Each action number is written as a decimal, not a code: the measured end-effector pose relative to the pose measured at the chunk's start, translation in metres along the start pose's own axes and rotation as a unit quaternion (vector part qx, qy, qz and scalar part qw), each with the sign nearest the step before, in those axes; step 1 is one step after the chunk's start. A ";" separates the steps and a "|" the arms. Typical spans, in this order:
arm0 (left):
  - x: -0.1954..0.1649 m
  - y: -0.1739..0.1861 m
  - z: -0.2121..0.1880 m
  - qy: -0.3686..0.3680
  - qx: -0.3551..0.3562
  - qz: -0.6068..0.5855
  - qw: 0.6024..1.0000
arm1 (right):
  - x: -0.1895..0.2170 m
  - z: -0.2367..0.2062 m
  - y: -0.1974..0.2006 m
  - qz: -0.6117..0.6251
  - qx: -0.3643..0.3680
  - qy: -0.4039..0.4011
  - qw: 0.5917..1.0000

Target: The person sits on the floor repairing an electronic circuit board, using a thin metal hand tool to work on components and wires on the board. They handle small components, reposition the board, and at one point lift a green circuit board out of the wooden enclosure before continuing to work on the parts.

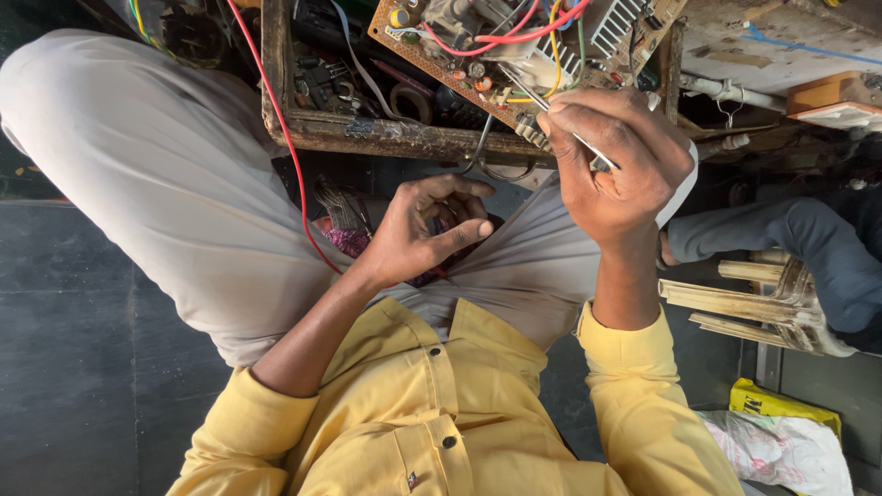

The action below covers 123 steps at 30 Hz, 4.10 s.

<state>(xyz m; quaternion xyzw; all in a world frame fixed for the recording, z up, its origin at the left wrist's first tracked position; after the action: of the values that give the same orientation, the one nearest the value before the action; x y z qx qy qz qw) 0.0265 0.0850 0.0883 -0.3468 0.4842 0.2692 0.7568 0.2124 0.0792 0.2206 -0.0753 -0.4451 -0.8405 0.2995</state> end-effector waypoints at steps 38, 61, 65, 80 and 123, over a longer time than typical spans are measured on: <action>-0.008 0.003 0.001 -0.052 -0.042 -0.077 0.995 | 0.010 0.003 -0.002 -0.002 -0.014 -0.017 1.000; -0.006 0.006 0.008 -0.099 -0.019 -0.178 0.979 | 0.021 0.008 0.001 -0.040 0.013 0.002 0.999; -0.003 0.005 0.007 -0.116 -0.021 -0.169 0.978 | 0.021 0.009 0.001 -0.045 0.014 0.007 0.999; -0.002 0.004 0.004 -0.112 -0.018 -0.168 0.979 | 0.025 0.008 0.000 -0.056 0.006 -0.006 0.998; 0.012 0.001 0.006 -0.150 -0.022 -0.157 0.976 | 0.008 0.023 0.011 -0.035 0.099 -0.080 0.991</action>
<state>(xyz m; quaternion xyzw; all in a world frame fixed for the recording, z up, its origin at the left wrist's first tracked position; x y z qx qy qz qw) 0.0343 0.0911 0.0788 -0.3907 0.2986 0.2070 0.8458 0.2090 0.0890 0.2450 -0.0966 -0.5512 -0.7933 0.2397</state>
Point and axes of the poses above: each hand's wrist, its own z-axis towards the middle knuckle, its own y-axis out of the back of the hand, x = y × z, the point moved 2 cm from there along z, towards the middle knuckle, and after that the axes turned 12 degrees about -y, right-handed, at the moved point
